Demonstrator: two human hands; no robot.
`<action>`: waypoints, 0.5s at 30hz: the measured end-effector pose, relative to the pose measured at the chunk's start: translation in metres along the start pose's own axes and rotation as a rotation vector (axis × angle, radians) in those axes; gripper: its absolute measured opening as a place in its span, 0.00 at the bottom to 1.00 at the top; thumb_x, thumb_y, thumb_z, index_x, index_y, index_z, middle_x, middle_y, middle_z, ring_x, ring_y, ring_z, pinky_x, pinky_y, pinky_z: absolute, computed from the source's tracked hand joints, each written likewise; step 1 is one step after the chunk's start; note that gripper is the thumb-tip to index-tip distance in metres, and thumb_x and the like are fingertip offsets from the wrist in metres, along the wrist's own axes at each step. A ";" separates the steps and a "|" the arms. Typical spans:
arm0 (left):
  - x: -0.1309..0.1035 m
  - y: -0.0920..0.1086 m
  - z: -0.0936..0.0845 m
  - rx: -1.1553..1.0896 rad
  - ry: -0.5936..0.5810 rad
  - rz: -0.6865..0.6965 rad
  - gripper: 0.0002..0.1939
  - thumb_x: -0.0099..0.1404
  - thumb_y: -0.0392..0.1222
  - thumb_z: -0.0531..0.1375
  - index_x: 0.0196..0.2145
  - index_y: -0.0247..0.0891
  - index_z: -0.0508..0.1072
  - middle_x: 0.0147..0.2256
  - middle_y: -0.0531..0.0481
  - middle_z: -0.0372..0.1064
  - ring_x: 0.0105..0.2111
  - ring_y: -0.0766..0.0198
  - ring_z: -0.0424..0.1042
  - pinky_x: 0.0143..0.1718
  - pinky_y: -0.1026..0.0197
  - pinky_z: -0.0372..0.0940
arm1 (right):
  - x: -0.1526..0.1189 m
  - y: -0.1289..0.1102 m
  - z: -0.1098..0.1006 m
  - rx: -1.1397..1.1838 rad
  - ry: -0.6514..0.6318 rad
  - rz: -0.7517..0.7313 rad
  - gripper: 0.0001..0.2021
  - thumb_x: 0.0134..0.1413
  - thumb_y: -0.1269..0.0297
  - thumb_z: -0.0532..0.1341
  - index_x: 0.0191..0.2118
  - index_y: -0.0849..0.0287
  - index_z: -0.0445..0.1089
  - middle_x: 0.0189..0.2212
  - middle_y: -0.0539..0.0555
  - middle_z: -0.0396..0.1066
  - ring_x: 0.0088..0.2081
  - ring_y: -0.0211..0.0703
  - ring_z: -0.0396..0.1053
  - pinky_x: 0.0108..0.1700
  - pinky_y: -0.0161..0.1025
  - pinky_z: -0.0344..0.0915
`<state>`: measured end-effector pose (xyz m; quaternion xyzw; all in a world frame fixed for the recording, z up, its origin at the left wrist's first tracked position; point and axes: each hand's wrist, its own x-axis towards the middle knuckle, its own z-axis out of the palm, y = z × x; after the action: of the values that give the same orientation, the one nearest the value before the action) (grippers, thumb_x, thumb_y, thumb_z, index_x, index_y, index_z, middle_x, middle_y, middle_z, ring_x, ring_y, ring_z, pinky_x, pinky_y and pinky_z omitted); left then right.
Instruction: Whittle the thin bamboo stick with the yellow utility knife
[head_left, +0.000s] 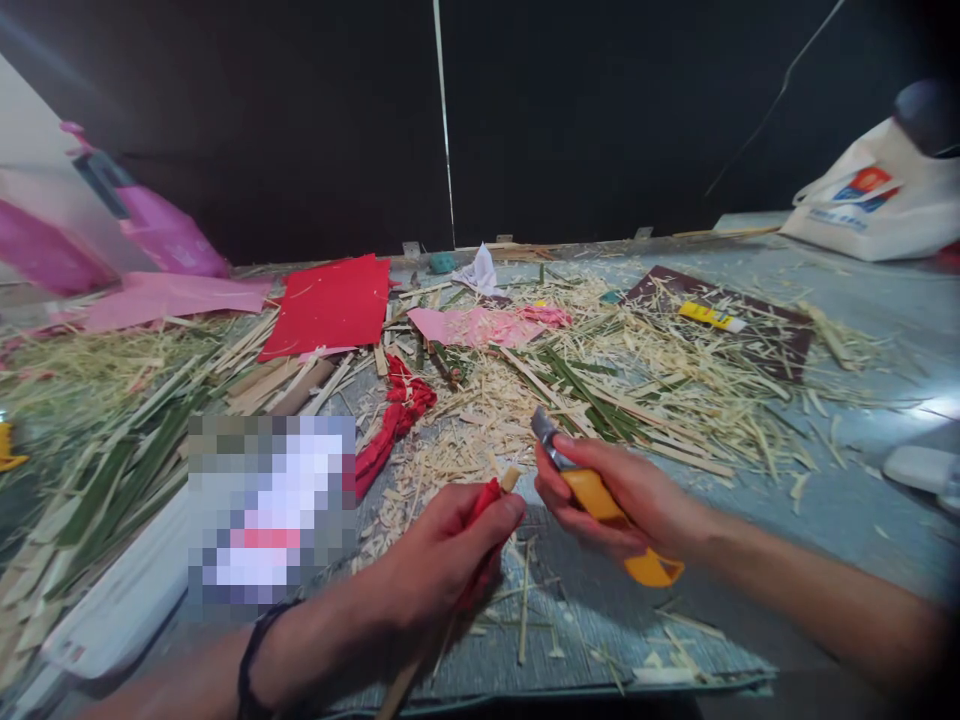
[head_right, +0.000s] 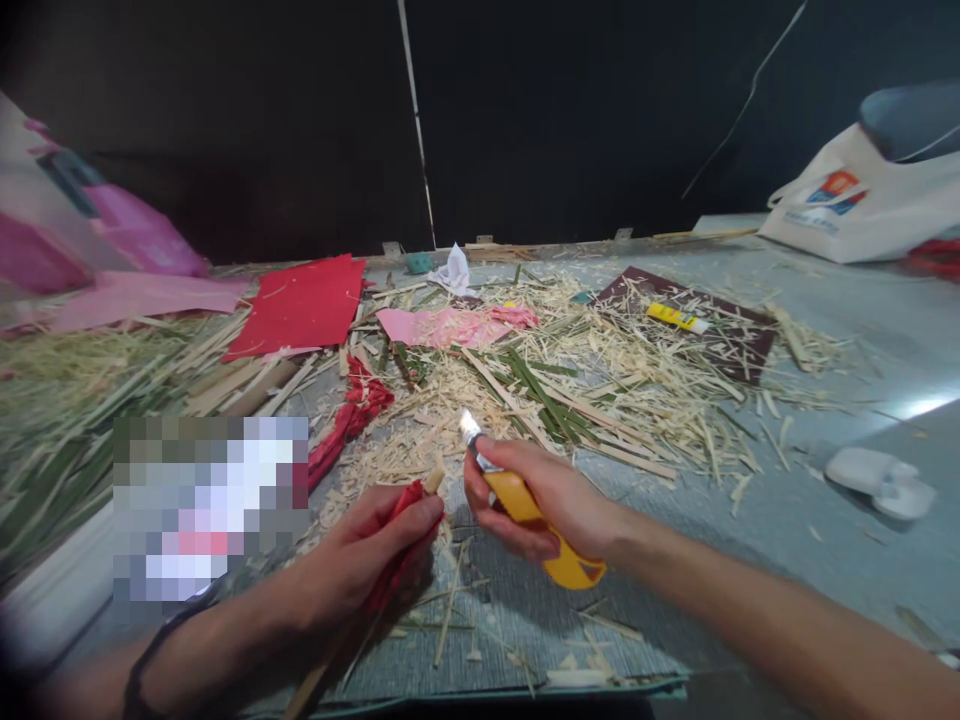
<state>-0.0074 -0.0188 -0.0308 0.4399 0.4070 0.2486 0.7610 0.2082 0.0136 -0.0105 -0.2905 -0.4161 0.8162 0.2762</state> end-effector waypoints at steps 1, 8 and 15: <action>0.000 0.001 0.000 0.003 0.012 0.000 0.25 0.70 0.62 0.56 0.25 0.41 0.60 0.16 0.60 0.53 0.16 0.72 0.51 0.19 0.66 0.49 | -0.002 0.000 -0.001 -0.011 -0.036 0.043 0.21 0.70 0.49 0.50 0.31 0.59 0.64 0.16 0.45 0.63 0.10 0.28 0.48 0.11 0.24 0.49; -0.002 0.022 -0.003 0.305 -0.054 0.187 0.22 0.64 0.60 0.64 0.29 0.36 0.69 0.25 0.56 0.57 0.25 0.69 0.54 0.26 0.65 0.51 | -0.010 -0.002 0.006 -0.157 -0.189 0.300 0.26 0.67 0.42 0.54 0.27 0.61 0.66 0.10 0.44 0.57 0.09 0.32 0.53 0.11 0.26 0.55; -0.002 0.018 0.000 0.426 -0.033 0.156 0.26 0.65 0.62 0.61 0.24 0.39 0.60 0.23 0.59 0.49 0.24 0.69 0.48 0.23 0.64 0.46 | -0.006 0.005 0.002 -0.067 -0.285 0.442 0.28 0.66 0.40 0.54 0.24 0.59 0.64 0.10 0.44 0.57 0.08 0.33 0.54 0.10 0.28 0.56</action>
<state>-0.0087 -0.0112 -0.0140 0.6247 0.4025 0.2078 0.6361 0.2102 0.0057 -0.0125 -0.2655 -0.4041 0.8751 0.0200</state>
